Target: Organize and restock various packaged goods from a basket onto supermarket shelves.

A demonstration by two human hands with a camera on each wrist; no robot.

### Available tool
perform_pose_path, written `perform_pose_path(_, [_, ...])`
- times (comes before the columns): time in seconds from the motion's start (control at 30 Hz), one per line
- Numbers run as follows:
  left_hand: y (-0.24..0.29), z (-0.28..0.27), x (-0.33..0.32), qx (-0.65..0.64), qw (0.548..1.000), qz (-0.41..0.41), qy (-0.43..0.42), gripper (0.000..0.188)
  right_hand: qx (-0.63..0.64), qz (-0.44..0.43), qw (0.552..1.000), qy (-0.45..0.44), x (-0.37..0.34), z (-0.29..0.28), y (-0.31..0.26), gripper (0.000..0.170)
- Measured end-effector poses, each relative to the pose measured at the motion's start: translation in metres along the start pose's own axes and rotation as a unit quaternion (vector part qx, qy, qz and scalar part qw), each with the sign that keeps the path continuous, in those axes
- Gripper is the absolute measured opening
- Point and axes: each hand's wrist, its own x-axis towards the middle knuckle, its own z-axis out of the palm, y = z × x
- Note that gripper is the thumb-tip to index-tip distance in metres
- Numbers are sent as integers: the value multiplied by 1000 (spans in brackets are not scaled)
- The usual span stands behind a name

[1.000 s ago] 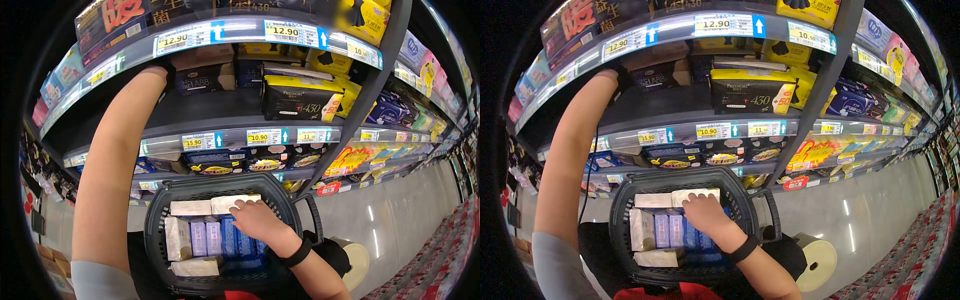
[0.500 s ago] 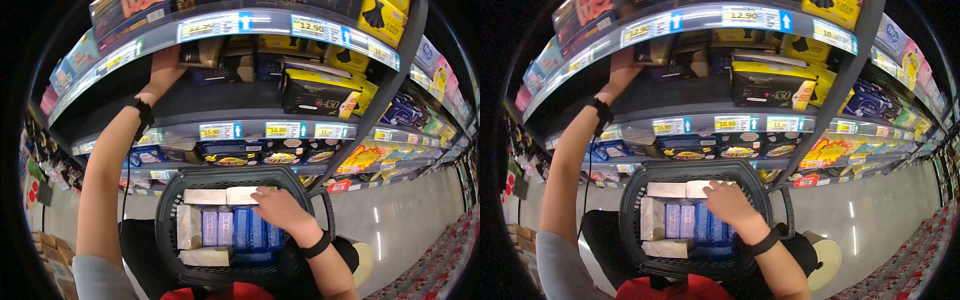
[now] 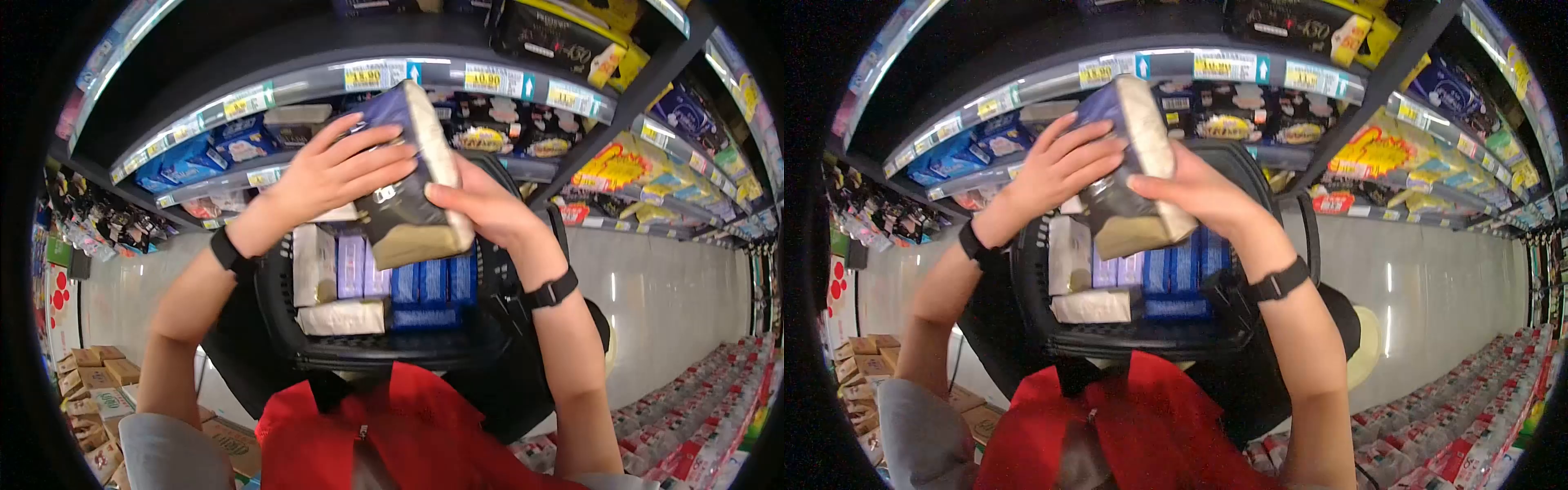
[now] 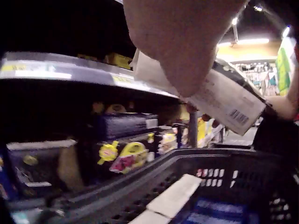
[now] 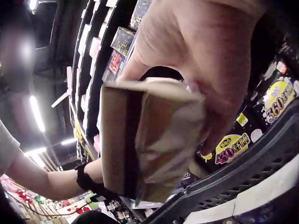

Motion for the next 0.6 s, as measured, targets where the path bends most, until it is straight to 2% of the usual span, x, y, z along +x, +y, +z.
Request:
perform_pose_path(0.03, [15, 13, 6, -6, 999, -40, -16, 53, -11, 0, 1000, 15, 0, -2, 1, 62])
perform_pose_path(0.1, [41, 31, 22, -50, 975, -206, -69, 60, 27, 60, 992, 110, -2, -11, -2, 54])
perform_pose_path(0.17, [61, 50, 26, -153, 948, -265, -91, 70, -6, 102, 985, 140, -8, -21, -7, 46])
perform_pose_path(0.2, [72, 58, 27, -264, 911, -306, -85, 70, -51, 109, 982, 144, -10, -30, 0, 52])
perform_pose_path(0.23, [83, 65, 28, -370, 860, -341, -79, 71, -48, 110, 982, 148, -13, -32, 6, 52])
perform_pose_path(0.27, [94, 71, 30, -453, 804, -378, -70, 68, -251, 116, 937, 215, -16, -33, 13, 60])
perform_pose_path(0.3, [103, 80, 36, -567, 676, -460, -97, 64, -441, 117, 847, 272, -20, -32, 18, 68])
perform_pose_path(0.33, [111, 65, 53, -669, 515, -527, -96, 64, -447, 153, 836, 278, -24, -23, 17, 85])
perform_pose_path(0.37, [120, 48, 67, -742, 331, -575, -92, 66, -475, 146, 822, 279, -27, -20, 29, 90])
perform_pose_path(0.43, [140, 63, 70, -736, 275, -603, -138, 68, -504, 183, 804, 259, -37, -8, 44, 89])
perform_pose_path(0.47, [150, 84, 58, -771, 214, -585, -132, 62, -511, 260, 796, 194, -43, -3, 40, 91])
perform_pose_path(0.5, [157, 91, 56, -778, 154, -595, -131, 56, -523, 253, 798, 159, -49, -5, 49, 84])
perform_pose_path(0.57, [180, 125, 37, -838, 103, -528, -97, 60, -689, 174, 704, 1, -54, -14, 78, 70])
perform_pose_path(0.6, [189, 132, 34, -838, 102, -527, -98, 60, -688, 176, 704, 2, -56, -13, 76, 70])
